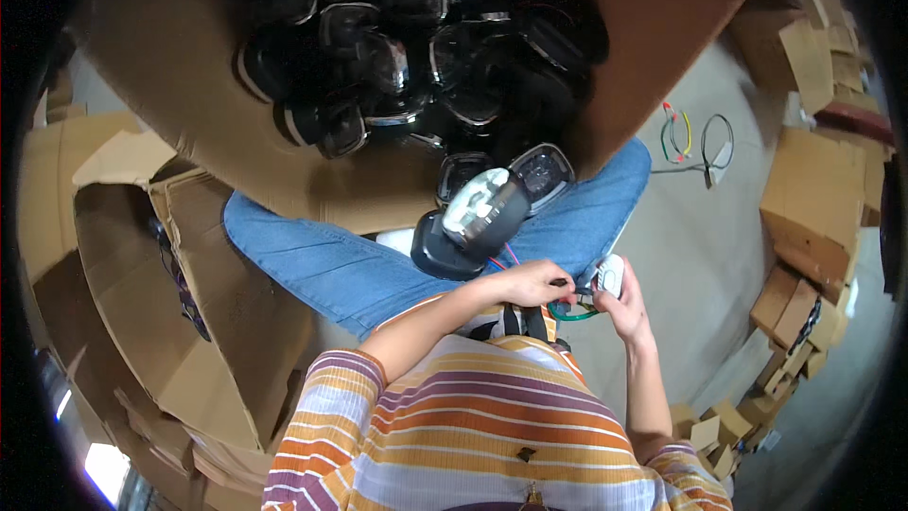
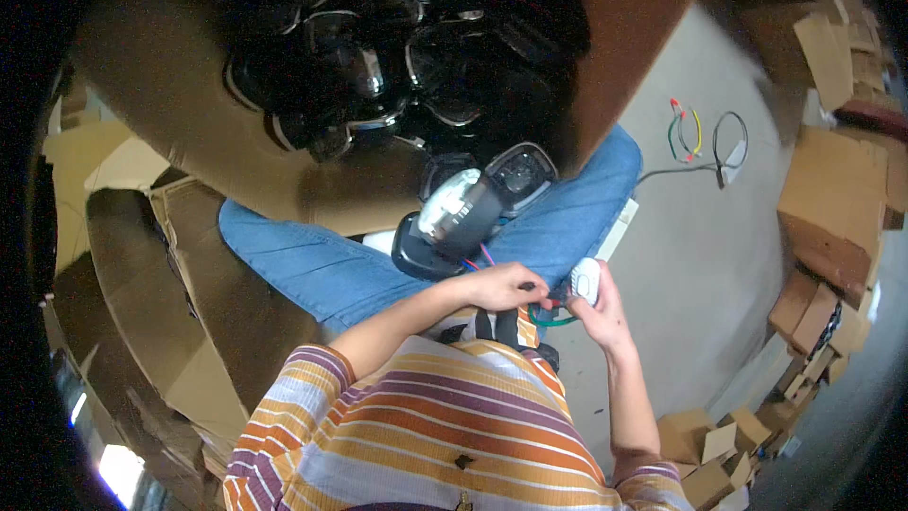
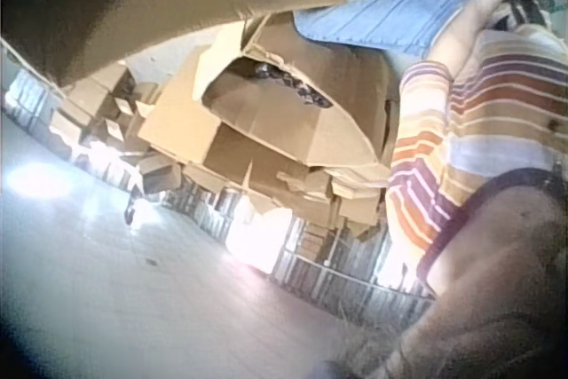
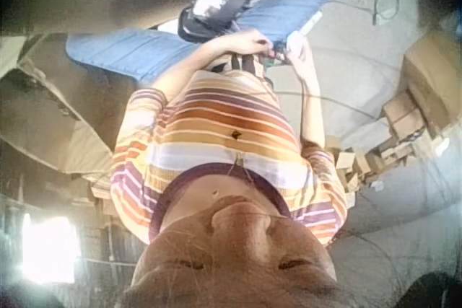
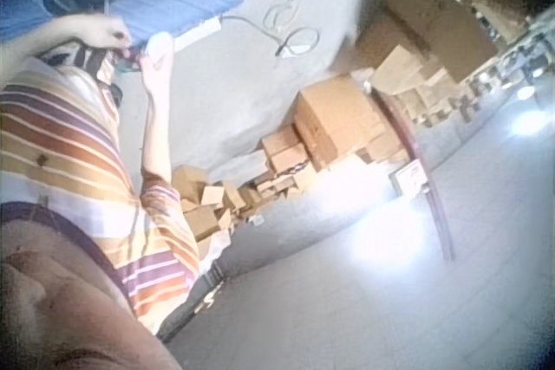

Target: The person sorts and inspects car side mirrors from large cardboard boxes by hand.

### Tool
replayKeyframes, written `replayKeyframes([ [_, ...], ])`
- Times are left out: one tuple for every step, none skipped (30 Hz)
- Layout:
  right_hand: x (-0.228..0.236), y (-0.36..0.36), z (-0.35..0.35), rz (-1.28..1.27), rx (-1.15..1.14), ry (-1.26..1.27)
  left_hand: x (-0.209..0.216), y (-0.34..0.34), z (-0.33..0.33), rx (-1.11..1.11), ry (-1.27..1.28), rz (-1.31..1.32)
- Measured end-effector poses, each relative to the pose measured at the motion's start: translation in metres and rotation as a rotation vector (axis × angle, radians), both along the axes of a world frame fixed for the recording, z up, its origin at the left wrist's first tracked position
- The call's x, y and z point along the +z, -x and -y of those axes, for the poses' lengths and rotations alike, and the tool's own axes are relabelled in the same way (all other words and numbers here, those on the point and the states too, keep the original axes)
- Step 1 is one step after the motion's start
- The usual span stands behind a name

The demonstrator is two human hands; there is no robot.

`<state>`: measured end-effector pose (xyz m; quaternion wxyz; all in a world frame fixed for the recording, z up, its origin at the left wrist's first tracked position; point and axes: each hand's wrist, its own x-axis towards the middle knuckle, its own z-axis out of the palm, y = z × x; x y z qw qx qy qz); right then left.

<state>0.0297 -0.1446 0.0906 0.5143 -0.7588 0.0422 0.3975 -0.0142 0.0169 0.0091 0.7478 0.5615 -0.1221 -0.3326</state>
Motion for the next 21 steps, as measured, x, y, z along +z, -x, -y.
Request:
replayKeyframes([
  [0.001,0.001,0.002,-0.028,-0.074,0.022,0.001,0.001,0.003,0.007,-0.024,0.028],
  [0.000,0.003,0.002,-0.028,-0.063,0.022,0.000,0.002,0.002,0.018,-0.024,0.027],
  [-0.002,0.005,0.002,-0.070,-0.100,0.002,0.000,0.003,0.001,-0.019,-0.013,-0.026],
  [-0.003,0.006,0.002,-0.111,-0.141,-0.016,0.001,0.003,0.000,-0.061,0.001,-0.078],
  [-0.004,0.006,0.002,-0.110,-0.139,-0.013,0.001,0.003,-0.001,-0.059,0.004,-0.077],
  [-0.004,0.005,0.001,-0.117,-0.134,-0.006,0.001,0.002,-0.001,-0.044,0.012,-0.075],
  [-0.004,0.004,0.001,-0.124,-0.128,0.001,0.002,0.002,0.000,-0.028,0.020,-0.073],
  [-0.005,0.004,0.002,-0.124,-0.127,0.004,0.003,0.001,0.000,-0.027,0.023,-0.073],
  [-0.006,0.004,0.003,-0.115,-0.140,0.014,0.004,0.000,-0.001,-0.036,-0.005,-0.075],
  [-0.008,0.004,0.003,-0.107,-0.155,0.024,0.004,-0.001,-0.001,-0.047,-0.034,-0.077],
  [-0.008,0.004,0.002,-0.108,-0.155,0.026,0.006,-0.002,-0.002,-0.047,-0.033,-0.078],
  [-0.007,0.003,0.001,-0.105,-0.165,0.042,0.007,-0.003,-0.002,-0.043,-0.037,-0.084],
  [-0.007,0.003,-0.001,-0.101,-0.176,0.056,0.008,-0.003,-0.004,-0.039,-0.043,-0.090],
  [-0.007,0.003,-0.002,-0.102,-0.175,0.055,0.006,-0.002,-0.003,-0.039,-0.045,-0.091],
  [-0.007,0.004,-0.004,-0.075,-0.173,0.069,0.002,0.001,0.000,-0.005,-0.023,-0.056],
  [-0.007,0.005,-0.005,-0.046,-0.174,0.085,0.003,0.000,-0.001,0.026,0.000,-0.019],
  [-0.008,0.005,-0.006,-0.045,-0.177,0.084,0.005,-0.001,-0.002,0.023,0.000,-0.018],
  [-0.008,0.006,-0.007,0.008,-0.146,0.148,0.008,-0.003,-0.004,-0.017,-0.071,0.033],
  [-0.009,0.006,-0.009,0.062,-0.115,0.212,0.011,-0.004,-0.007,-0.057,-0.142,0.086],
  [-0.006,0.007,-0.012,0.064,-0.119,0.209,0.010,-0.002,-0.008,-0.061,-0.145,0.089],
  [-0.001,0.007,-0.017,0.037,-0.113,0.186,0.009,0.001,-0.010,-0.039,-0.193,0.165],
])
